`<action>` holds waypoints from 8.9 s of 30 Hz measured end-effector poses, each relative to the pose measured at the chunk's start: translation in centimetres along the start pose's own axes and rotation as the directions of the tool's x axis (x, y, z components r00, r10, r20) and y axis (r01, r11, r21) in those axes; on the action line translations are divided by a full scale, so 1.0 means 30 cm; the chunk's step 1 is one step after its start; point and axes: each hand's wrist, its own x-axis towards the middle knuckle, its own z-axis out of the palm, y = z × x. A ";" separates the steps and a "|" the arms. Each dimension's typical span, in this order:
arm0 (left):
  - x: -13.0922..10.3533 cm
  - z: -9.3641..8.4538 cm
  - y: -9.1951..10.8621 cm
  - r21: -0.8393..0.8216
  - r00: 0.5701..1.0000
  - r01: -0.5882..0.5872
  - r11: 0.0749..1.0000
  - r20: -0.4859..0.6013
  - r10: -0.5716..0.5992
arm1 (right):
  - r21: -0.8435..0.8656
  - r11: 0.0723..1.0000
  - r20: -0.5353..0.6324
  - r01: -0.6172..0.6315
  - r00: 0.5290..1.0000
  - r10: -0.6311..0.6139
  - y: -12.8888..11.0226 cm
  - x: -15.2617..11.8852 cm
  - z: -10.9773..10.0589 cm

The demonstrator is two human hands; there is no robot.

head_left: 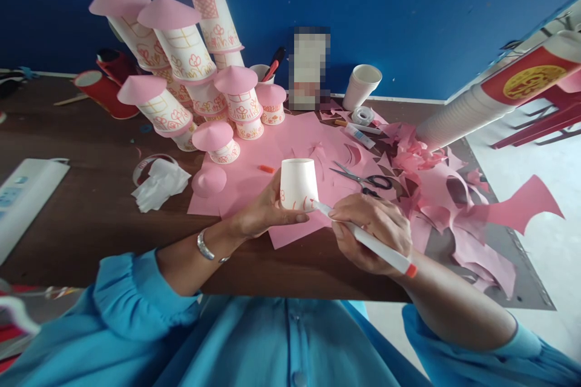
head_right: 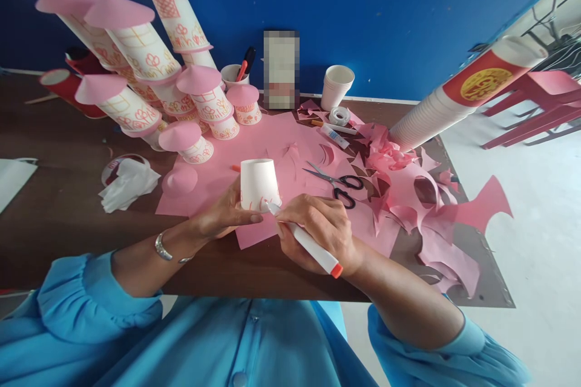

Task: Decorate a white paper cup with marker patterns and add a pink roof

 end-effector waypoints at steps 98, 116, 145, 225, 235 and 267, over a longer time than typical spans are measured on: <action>-0.004 -0.003 0.002 0.066 0.998 0.043 0.997 0.041 -0.045 | -0.062 0.998 -0.002 0.012 1.000 -0.012 0.007 0.001 0.012; -0.009 -0.013 -0.009 0.061 0.998 0.034 0.998 0.047 -0.037 | -0.074 0.997 0.005 0.005 1.000 -0.005 0.000 -0.006 0.013; -0.009 -0.001 0.007 0.089 0.999 0.044 0.995 0.016 -0.045 | -0.115 0.993 0.038 -0.003 0.999 0.007 -0.009 -0.003 0.011; 0.007 -0.018 -0.015 0.108 0.993 -0.075 0.991 -0.082 0.084 | -0.004 0.999 -0.034 -0.034 0.999 0.034 0.065 -0.041 0.017; 0.006 -0.014 -0.013 0.208 0.979 -0.059 0.976 -0.180 0.098 | 0.049 0.998 -0.070 -0.036 0.997 0.040 0.061 -0.049 0.020; 0.028 -0.072 -0.072 0.956 0.800 -0.200 0.214 0.034 0.599 | -0.156 0.964 0.059 -0.214 0.973 0.225 0.208 -0.105 0.113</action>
